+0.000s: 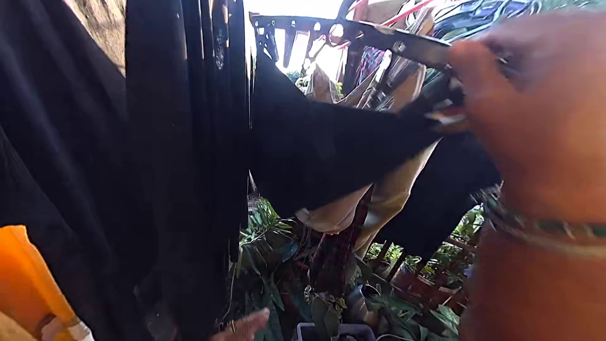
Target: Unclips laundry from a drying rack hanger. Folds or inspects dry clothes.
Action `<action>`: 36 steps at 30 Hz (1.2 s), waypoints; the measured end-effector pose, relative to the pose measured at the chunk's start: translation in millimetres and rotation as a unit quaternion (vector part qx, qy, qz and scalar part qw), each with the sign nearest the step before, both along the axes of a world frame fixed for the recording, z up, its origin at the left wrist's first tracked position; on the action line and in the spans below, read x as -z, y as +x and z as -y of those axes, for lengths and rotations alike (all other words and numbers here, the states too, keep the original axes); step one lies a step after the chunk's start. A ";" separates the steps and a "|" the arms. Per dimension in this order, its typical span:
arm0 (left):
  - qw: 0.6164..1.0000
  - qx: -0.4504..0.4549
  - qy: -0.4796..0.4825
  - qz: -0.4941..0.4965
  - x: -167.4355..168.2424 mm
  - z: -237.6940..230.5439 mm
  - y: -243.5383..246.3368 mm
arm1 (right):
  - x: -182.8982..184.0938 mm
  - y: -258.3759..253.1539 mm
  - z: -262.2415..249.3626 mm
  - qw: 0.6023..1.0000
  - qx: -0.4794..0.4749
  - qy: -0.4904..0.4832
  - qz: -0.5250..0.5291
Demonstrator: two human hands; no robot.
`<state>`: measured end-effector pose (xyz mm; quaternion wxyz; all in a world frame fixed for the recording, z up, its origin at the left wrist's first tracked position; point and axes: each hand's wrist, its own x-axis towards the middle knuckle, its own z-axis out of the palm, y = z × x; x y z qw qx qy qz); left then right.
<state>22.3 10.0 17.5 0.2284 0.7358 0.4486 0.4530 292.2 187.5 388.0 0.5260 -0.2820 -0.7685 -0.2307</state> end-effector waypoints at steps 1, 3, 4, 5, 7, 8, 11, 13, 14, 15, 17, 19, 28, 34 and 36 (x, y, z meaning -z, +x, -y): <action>1.000 -0.020 0.015 0.015 -2.9 -2.3 1.0 | 20.7 19.1 -9.1 0.999 -0.031 0.022 -0.006; 0.995 -0.070 0.051 0.054 -5.0 -9.2 0.7 | 71.9 56.2 -13.9 0.995 -0.096 0.014 -0.033; 0.990 -0.095 0.076 0.074 -3.5 -16.0 -1.6 | 102.4 72.0 -3.5 0.990 -0.118 -0.030 -0.065; 0.984 -0.120 0.101 0.089 -1.9 -23.7 -4.6 | 126.1 83.7 9.8 0.981 -0.147 -0.076 -0.103; 0.968 -0.187 0.138 0.090 1.8 -37.8 -9.1 | 161.7 101.3 33.1 0.955 -0.209 -0.139 -0.161; 0.961 -0.218 0.149 0.087 3.6 -44.6 -9.2 | 178.7 111.4 38.1 0.948 -0.229 -0.151 -0.162; 0.966 -0.193 0.084 0.151 14.5 -47.6 7.1 | 225.7 133.5 49.6 0.958 -0.220 -0.143 -0.118; 0.978 -0.097 0.004 0.183 23.0 -43.4 25.1 | 247.3 130.3 66.0 0.963 -0.183 -0.157 -0.116; 0.984 -0.050 -0.016 0.172 28.4 -43.8 32.5 | 257.1 127.7 71.8 0.965 -0.165 -0.165 -0.118; 0.986 -0.021 -0.008 0.164 35.2 -46.2 38.6 | 266.2 125.8 75.5 0.967 -0.150 -0.171 -0.118; 0.984 -0.018 0.020 0.174 46.2 -51.5 45.0 | 284.4 124.1 79.3 0.968 -0.126 -0.175 -0.126; 0.976 -0.057 0.002 0.212 46.9 -55.8 46.8 | 299.7 126.0 78.9 0.965 -0.118 -0.179 -0.148; 0.979 0.011 -0.061 0.195 49.1 -57.9 27.4 | 324.3 146.4 82.6 0.931 -0.206 -0.236 -0.188; 0.924 0.135 0.058 0.352 11.8 -77.4 30.5 | 334.9 146.6 76.7 0.920 -0.242 -0.269 -0.152; 0.900 0.094 0.047 0.422 -4.2 -72.9 41.1 | 343.7 143.6 71.9 0.917 -0.235 -0.284 -0.151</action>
